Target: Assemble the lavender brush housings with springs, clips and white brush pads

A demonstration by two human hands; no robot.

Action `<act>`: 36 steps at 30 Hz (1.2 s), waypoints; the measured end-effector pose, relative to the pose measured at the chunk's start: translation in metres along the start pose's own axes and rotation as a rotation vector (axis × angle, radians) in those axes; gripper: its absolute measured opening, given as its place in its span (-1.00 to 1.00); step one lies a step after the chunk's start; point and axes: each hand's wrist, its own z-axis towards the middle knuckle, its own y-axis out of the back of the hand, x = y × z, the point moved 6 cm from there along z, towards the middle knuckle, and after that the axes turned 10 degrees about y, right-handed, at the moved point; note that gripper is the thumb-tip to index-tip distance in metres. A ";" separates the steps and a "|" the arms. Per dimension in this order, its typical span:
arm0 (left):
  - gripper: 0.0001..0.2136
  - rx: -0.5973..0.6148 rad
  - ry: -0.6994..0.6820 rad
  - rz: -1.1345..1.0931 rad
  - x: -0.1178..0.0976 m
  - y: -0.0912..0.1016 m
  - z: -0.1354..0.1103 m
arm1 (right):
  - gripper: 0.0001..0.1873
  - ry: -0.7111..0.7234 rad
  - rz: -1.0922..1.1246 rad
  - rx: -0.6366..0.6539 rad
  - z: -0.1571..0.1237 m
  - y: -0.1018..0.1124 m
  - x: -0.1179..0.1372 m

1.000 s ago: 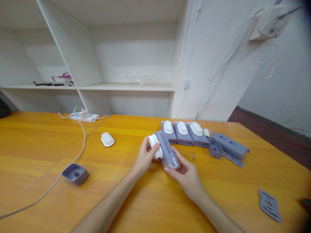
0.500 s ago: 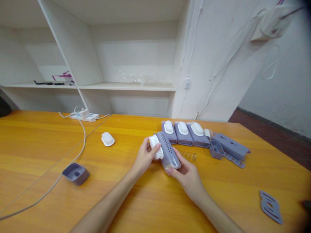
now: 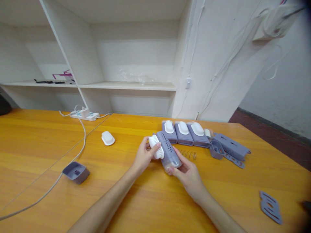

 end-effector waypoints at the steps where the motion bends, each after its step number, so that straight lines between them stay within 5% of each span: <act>1: -0.61 0.002 -0.023 0.001 -0.001 0.000 0.000 | -0.26 0.009 -0.002 -0.001 0.000 0.000 0.000; 5: -0.61 -0.009 -0.134 0.026 -0.008 0.000 0.000 | -0.28 0.060 -0.057 -0.011 0.000 -0.001 0.002; 12: -0.59 -0.097 -0.110 -0.040 -0.008 0.002 -0.003 | -0.32 0.148 -0.283 -0.004 -0.002 -0.003 0.006; 24: -0.62 -0.204 -0.233 0.023 -0.013 0.002 -0.007 | -0.32 0.149 -0.270 0.019 -0.003 -0.005 0.008; 30: -0.61 -0.110 -0.106 -0.079 -0.002 -0.003 -0.005 | -0.10 0.056 -0.179 -0.031 -0.002 -0.001 0.005; 36: -0.63 -0.085 0.032 -0.152 0.015 -0.013 -0.008 | -0.33 0.113 -0.075 -0.002 0.000 -0.003 0.017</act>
